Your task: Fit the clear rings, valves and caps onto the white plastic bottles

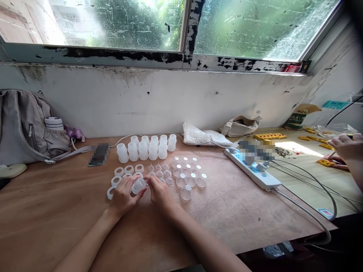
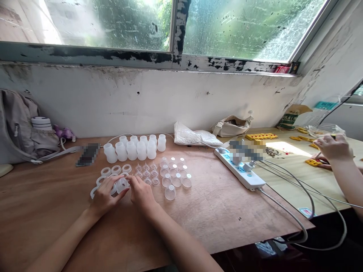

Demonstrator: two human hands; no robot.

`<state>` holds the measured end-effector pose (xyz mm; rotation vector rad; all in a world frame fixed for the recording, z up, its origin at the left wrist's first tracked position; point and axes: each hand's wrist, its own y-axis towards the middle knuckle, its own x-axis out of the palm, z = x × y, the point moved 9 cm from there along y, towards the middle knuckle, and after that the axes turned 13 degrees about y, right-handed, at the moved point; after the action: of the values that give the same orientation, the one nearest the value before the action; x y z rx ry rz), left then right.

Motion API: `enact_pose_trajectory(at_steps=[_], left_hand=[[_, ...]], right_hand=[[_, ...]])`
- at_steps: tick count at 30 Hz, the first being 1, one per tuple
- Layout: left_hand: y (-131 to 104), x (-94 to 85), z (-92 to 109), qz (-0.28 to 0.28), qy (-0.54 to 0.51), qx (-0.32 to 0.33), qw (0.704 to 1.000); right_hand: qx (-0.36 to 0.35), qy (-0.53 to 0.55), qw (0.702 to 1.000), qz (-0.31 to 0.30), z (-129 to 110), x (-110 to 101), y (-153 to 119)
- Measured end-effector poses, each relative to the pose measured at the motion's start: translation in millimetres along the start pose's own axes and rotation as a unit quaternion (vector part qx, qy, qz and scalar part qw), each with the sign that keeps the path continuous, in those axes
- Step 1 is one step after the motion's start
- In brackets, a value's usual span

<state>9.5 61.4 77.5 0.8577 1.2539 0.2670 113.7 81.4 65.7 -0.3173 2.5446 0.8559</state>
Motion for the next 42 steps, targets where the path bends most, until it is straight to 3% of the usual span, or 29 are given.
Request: enact_pose_trajectory(at_steps=[14, 20, 42], left_hand=[[0, 1.3, 1, -0.005, -0.006, 0.001, 1.0], [0, 1.3, 0, -0.007, -0.003, 0.0, 1.0], [-1, -0.6, -1, 0.003, -0.002, -0.01, 1.0]], right_hand=[[0.004, -0.017, 1.0, -0.005, 4, -1, 0], [-0.001, 0.027, 1.0, -0.011, -1, -2, 1], [0.023, 0.07, 0.996, 0.054, 5, -11, 2]])
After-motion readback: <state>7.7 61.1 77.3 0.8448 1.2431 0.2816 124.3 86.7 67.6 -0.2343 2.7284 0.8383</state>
